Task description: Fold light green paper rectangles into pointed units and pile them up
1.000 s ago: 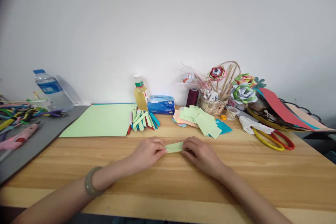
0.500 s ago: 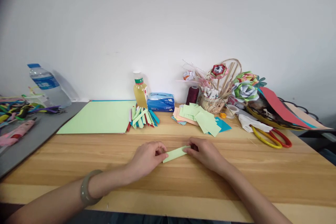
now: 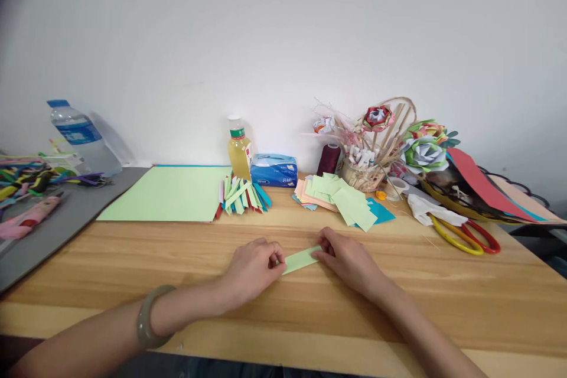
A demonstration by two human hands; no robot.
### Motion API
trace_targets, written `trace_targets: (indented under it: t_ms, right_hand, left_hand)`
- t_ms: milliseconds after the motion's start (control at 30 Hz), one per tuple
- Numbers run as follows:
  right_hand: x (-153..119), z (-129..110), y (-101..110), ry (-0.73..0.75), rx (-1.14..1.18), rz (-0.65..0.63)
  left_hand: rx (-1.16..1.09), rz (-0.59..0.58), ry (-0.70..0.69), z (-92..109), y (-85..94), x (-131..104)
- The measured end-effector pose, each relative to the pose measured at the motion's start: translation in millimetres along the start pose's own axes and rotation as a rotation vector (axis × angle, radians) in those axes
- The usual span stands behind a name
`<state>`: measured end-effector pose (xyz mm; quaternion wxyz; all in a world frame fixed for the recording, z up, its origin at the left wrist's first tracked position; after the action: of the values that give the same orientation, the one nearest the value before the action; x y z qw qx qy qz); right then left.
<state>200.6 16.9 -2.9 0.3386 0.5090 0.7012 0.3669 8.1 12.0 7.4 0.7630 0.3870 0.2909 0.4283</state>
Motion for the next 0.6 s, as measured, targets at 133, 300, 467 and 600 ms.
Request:
trace_targets:
  t_ms: [133, 300, 467, 600]
  right_hand:
    - [1.1, -2.7, 1.9, 0.003, -0.028, -0.003]
    - [1.9, -5.5, 3.0, 0.000, -0.051, -0.013]
    - [2.8, -4.6, 1.7, -0.014, -0.097, -0.012]
    - [3.9, -4.1, 1.8, -0.032, -0.124, -0.003]
  left_hand:
    - [0.020, -0.010, 0.012, -0.4, -0.7, 0.5]
    - [0.021, -0.002, 0.013, -1.7, -2.6, 0.8]
    - [0.044, -0.003, 0.014, -3.0, -2.4, 2.1]
    - [0.064, -0.009, 0.003, -2.6, -2.6, 3.0]
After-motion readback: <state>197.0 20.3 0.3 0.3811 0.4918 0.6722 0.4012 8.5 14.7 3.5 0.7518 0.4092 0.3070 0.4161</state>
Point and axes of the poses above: each hand's wrist, its own x-axis towards the middle knuckle, its own y-axis out of the back of the hand, z = x × y, the point moved 4 cm from there along x, towards the middle knuckle, and after that the axes turned 4 degrees about -z, right-handed, at the moved point
